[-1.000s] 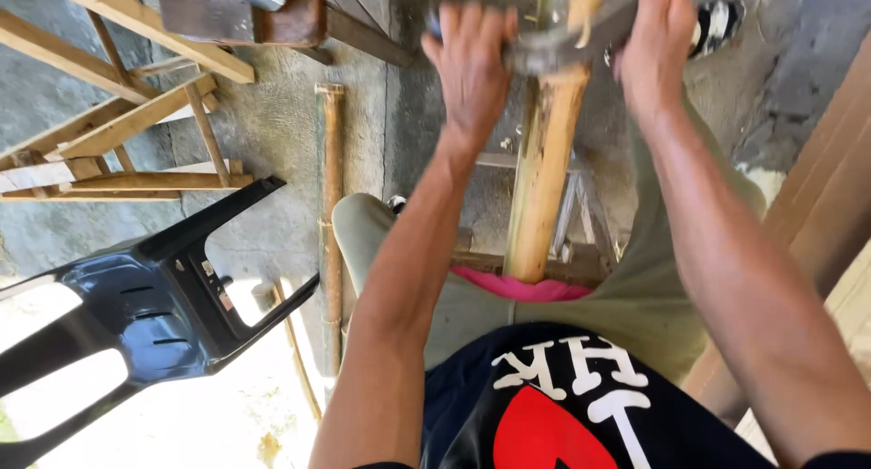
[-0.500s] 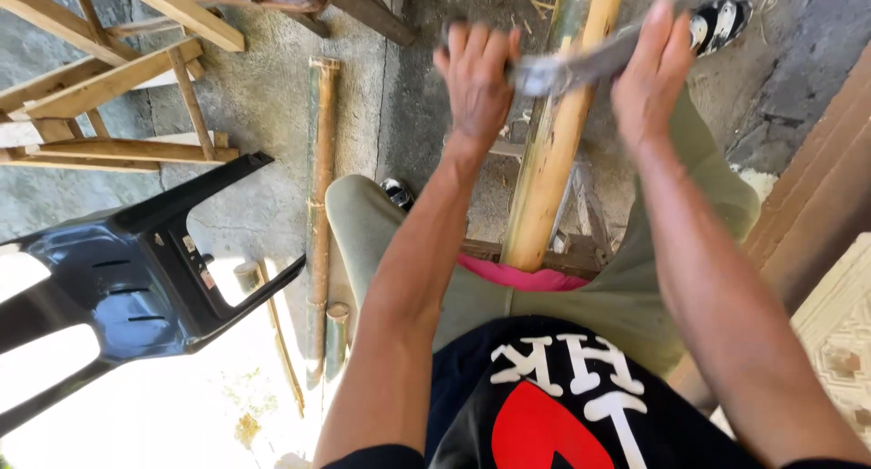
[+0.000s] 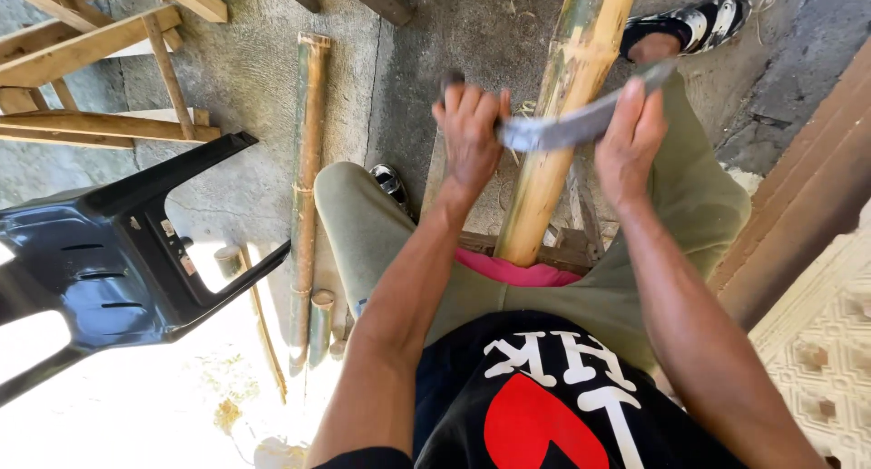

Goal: Shave or scrape a bamboo pole using a curved blade tool.

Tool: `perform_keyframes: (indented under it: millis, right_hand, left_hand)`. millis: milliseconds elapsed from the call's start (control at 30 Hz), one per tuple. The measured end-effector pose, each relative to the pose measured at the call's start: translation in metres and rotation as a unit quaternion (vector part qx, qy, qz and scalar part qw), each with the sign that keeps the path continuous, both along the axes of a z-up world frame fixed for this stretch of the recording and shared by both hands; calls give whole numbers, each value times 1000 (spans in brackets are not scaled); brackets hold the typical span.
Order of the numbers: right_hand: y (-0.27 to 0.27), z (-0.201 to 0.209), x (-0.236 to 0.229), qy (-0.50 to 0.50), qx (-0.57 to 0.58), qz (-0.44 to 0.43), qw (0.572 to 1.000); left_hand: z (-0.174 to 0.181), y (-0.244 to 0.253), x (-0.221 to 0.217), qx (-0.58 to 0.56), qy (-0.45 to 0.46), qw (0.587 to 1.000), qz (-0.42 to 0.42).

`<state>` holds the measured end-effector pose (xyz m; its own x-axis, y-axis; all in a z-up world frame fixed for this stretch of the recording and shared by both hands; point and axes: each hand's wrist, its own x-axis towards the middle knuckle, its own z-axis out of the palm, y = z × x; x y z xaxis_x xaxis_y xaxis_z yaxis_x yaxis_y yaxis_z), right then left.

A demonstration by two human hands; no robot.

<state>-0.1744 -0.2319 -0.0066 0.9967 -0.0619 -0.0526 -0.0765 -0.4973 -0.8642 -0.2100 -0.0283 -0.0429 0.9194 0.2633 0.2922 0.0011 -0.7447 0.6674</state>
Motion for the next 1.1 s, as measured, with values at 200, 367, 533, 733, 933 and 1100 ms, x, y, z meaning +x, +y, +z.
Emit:
perform_keyframes:
  millis: [200,367,533,733,933,1100]
  right_hand:
    - [-4,-2,86,-4,133,-14,991]
    - [5,18,9,120,145,-65,980]
    - [7,13,-35,131,132,-84,979]
    - [5,3,-22,39,138,-52,988]
    - [8,6,1,51,158,-67,984]
    - [-10,-23,105,13,168,-27,985]
  left_hand:
    - [-16,-5,79,30,-48,998,23]
    - [24,-1,4,-33,2,999,0]
    - [16,1,-26,-43,0,999,-6]
    - [8,6,-8,-21,-44,999,-21]
    - [-14,2,12,10,-49,999,-4]
    - [-30,3,100,33,-82,996,12]
